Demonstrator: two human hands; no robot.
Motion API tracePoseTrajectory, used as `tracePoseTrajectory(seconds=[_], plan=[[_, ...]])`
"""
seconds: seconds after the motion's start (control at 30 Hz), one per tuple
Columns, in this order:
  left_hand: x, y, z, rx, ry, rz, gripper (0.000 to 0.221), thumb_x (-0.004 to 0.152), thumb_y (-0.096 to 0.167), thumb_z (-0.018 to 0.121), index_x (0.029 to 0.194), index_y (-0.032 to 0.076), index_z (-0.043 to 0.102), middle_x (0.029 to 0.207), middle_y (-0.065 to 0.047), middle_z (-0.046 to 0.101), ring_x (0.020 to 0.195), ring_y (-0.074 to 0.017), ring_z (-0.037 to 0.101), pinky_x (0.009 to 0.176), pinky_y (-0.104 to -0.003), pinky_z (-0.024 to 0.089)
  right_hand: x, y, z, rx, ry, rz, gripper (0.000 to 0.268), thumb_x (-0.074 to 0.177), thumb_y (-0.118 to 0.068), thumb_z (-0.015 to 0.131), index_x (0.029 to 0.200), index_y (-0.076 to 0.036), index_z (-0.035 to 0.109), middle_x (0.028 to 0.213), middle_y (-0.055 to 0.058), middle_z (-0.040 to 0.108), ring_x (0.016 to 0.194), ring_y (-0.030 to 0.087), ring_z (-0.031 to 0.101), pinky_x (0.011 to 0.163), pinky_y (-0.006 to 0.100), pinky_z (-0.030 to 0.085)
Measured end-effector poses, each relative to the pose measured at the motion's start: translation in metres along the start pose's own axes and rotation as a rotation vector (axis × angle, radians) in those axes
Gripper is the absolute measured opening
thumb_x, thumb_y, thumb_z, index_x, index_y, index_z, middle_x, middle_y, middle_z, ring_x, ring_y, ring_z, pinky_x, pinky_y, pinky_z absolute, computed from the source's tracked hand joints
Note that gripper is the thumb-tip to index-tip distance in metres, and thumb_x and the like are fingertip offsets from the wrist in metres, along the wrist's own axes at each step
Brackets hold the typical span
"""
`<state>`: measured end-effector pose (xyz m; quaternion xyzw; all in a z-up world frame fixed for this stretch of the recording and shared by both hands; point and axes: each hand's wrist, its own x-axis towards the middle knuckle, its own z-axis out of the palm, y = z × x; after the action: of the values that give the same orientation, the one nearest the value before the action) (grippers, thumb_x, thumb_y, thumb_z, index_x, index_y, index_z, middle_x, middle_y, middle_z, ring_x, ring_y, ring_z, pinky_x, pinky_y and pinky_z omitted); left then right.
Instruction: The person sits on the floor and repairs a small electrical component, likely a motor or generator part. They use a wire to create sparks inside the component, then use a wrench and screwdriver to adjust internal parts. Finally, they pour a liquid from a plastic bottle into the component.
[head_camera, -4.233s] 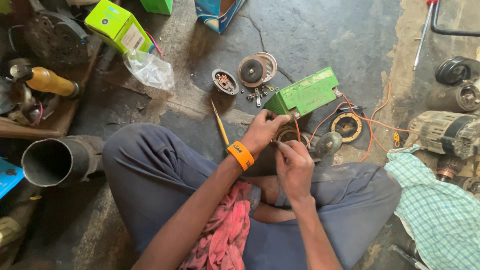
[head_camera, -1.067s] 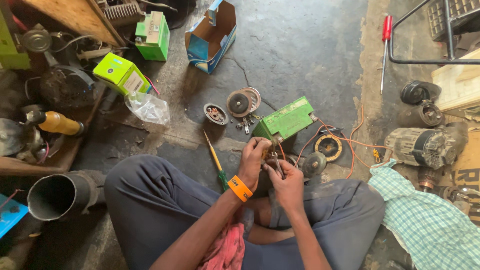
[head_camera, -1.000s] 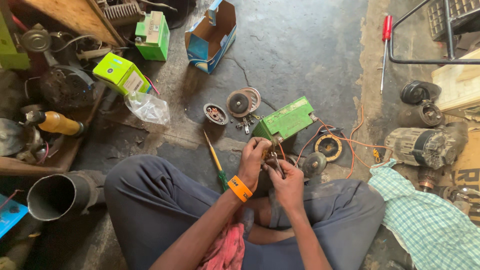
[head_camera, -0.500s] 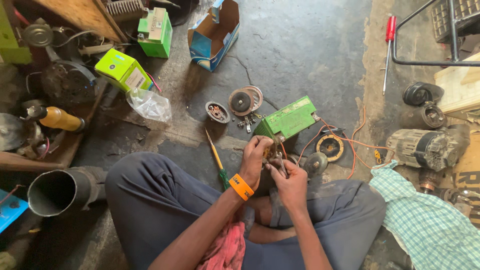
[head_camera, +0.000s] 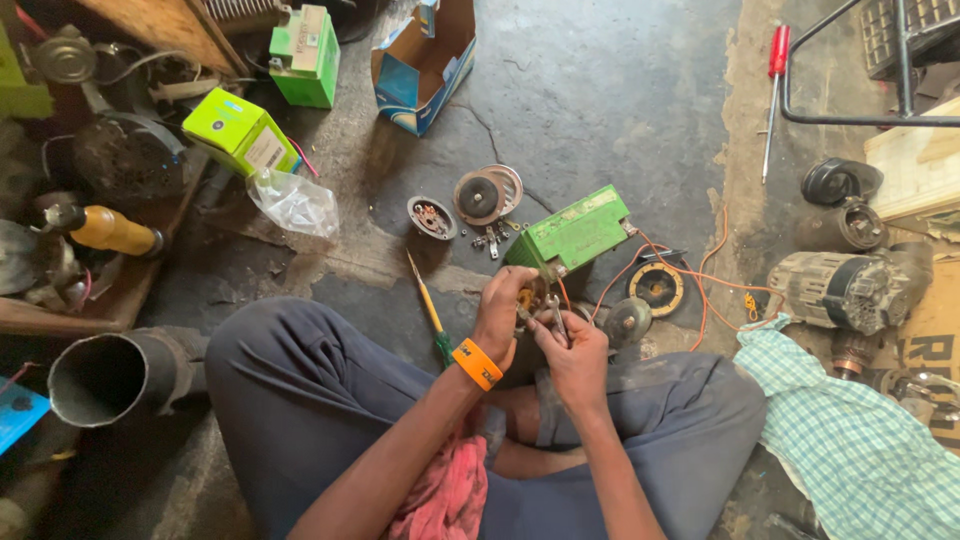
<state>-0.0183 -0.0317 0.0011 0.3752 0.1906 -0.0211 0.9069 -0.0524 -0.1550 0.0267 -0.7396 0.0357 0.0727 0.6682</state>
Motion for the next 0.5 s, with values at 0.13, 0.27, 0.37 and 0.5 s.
tracePoseTrajectory(seconds=[0.13,0.27,0.37,0.5], plan=[[0.007,0.011,-0.003,-0.075,0.024,-0.015,0.018,0.094,0.026,0.065,0.094,0.009,0.067,0.085,-0.001,0.065,0.075,-0.0106,0.062,0.067,-0.025,0.052,0.002,-0.005,-0.006,-0.016,0.023,0.017,0.005,0.091,-0.007,0.075,0.090,-0.002,0.073,0.070,-0.012,0.046,0.062,-0.001,0.035,0.055,0.018,0.029],[0.018,0.045,-0.015,-0.134,0.128,0.015,0.023,0.095,0.033,0.063,0.096,0.011,0.065,0.083,-0.005,0.067,0.072,-0.0170,0.067,0.059,-0.035,0.059,0.001,0.002,-0.005,-0.403,-0.131,0.043,0.013,0.087,-0.015,0.076,0.088,-0.002,0.076,0.062,-0.003,0.050,0.057,0.008,0.043,0.052,0.027,0.035],[0.021,0.068,-0.020,-0.206,0.120,0.042,0.029,0.097,0.037,0.062,0.100,0.008,0.067,0.087,-0.008,0.070,0.076,-0.0199,0.072,0.062,-0.037,0.063,0.004,0.017,0.009,-0.733,-0.192,-0.094,0.021,0.083,-0.021,0.078,0.091,-0.002,0.076,0.064,0.012,0.061,0.063,0.028,0.060,0.058,0.040,0.047],[0.019,0.075,-0.024,-0.303,0.108,0.012,0.031,0.096,0.036,0.061,0.103,0.007,0.068,0.090,-0.008,0.072,0.078,-0.0214,0.073,0.062,-0.042,0.063,0.010,0.037,0.023,-0.793,-0.226,-0.085,0.025,0.083,-0.024,0.074,0.096,-0.002,0.076,0.075,0.023,0.068,0.075,0.044,0.068,0.068,0.050,0.053]])
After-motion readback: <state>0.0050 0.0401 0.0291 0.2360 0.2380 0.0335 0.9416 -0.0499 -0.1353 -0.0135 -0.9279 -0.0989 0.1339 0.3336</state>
